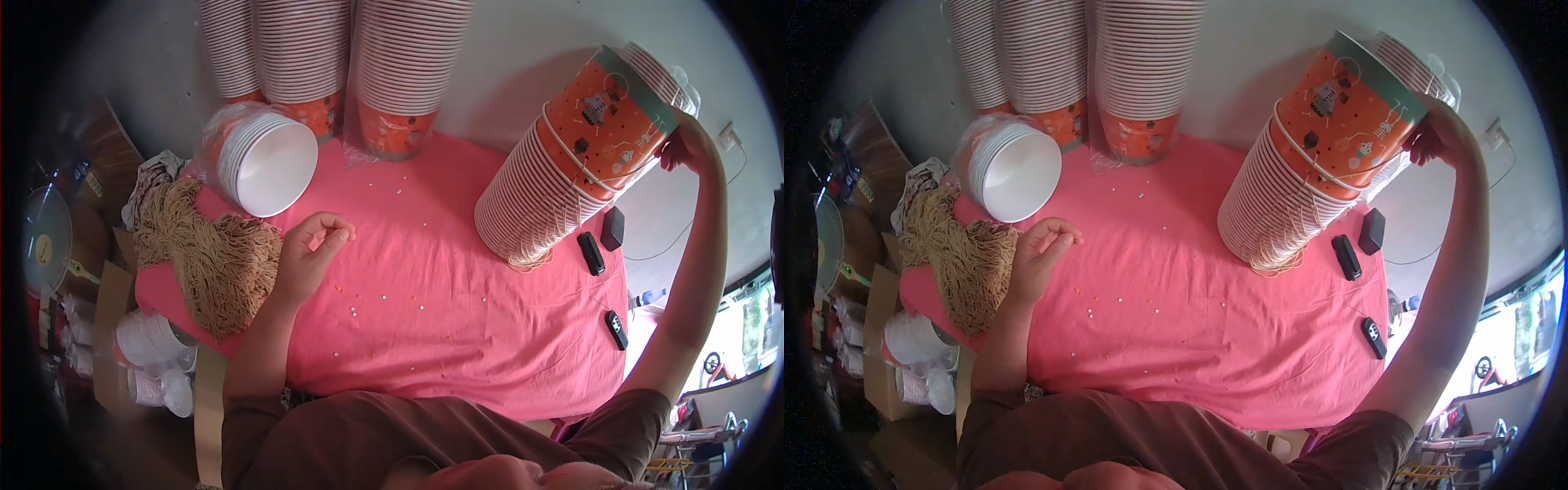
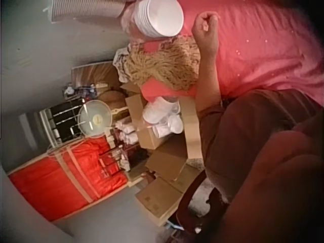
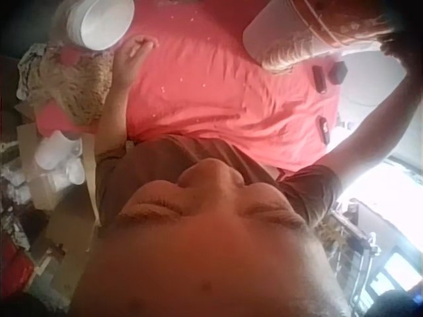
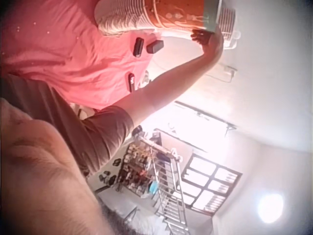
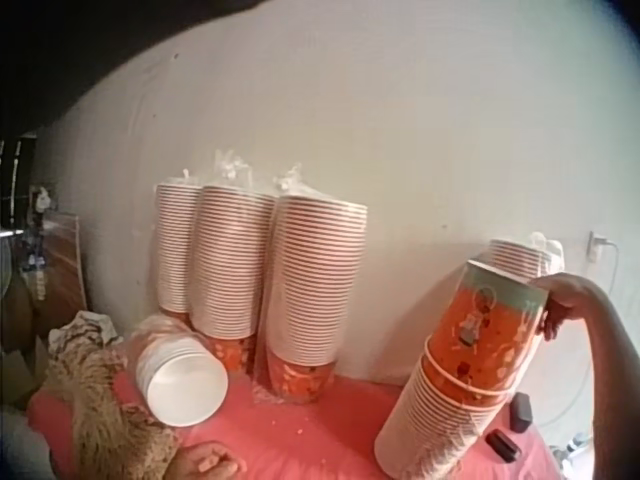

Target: Attaching string handles to paper buckets for packaging.

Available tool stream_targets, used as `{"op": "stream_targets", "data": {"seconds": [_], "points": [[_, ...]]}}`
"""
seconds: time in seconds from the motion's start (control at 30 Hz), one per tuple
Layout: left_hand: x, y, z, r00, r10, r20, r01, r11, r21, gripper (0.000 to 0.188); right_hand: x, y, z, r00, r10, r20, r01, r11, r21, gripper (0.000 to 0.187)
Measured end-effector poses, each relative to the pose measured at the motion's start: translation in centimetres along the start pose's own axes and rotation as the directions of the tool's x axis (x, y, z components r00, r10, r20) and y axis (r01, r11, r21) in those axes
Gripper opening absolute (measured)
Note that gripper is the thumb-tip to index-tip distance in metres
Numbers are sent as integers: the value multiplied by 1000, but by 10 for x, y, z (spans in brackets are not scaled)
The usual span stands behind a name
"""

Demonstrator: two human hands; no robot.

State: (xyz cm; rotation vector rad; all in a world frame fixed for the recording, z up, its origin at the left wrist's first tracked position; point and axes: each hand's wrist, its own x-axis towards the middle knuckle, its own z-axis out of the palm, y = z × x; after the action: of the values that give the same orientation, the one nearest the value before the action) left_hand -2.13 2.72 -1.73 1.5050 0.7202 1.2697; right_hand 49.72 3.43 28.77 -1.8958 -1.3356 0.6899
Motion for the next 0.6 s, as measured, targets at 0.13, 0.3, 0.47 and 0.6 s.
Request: {"op": "stream_targets", "data": {"seconds": [0.13,0.3,0.47,0.6], "points": [[0,-1,0,1000,5,1,-5,1000,4,7,2,0,6,999,30,15,-30,999,-29,59],[-1,-3,0,1000,-18,6,18,1000,25,8,-1,7,15,1000,-14,4,14,997,-74,57],[-2,-5,6,998,-25,56,25,1000,8,7,2,17,11,1000,7,13,-6,998,-60,60],[-2,-3,3,999,29,33,-35,979,203,9,7,31,6,1000,-18,-25,17,1000,-22,68]]}}
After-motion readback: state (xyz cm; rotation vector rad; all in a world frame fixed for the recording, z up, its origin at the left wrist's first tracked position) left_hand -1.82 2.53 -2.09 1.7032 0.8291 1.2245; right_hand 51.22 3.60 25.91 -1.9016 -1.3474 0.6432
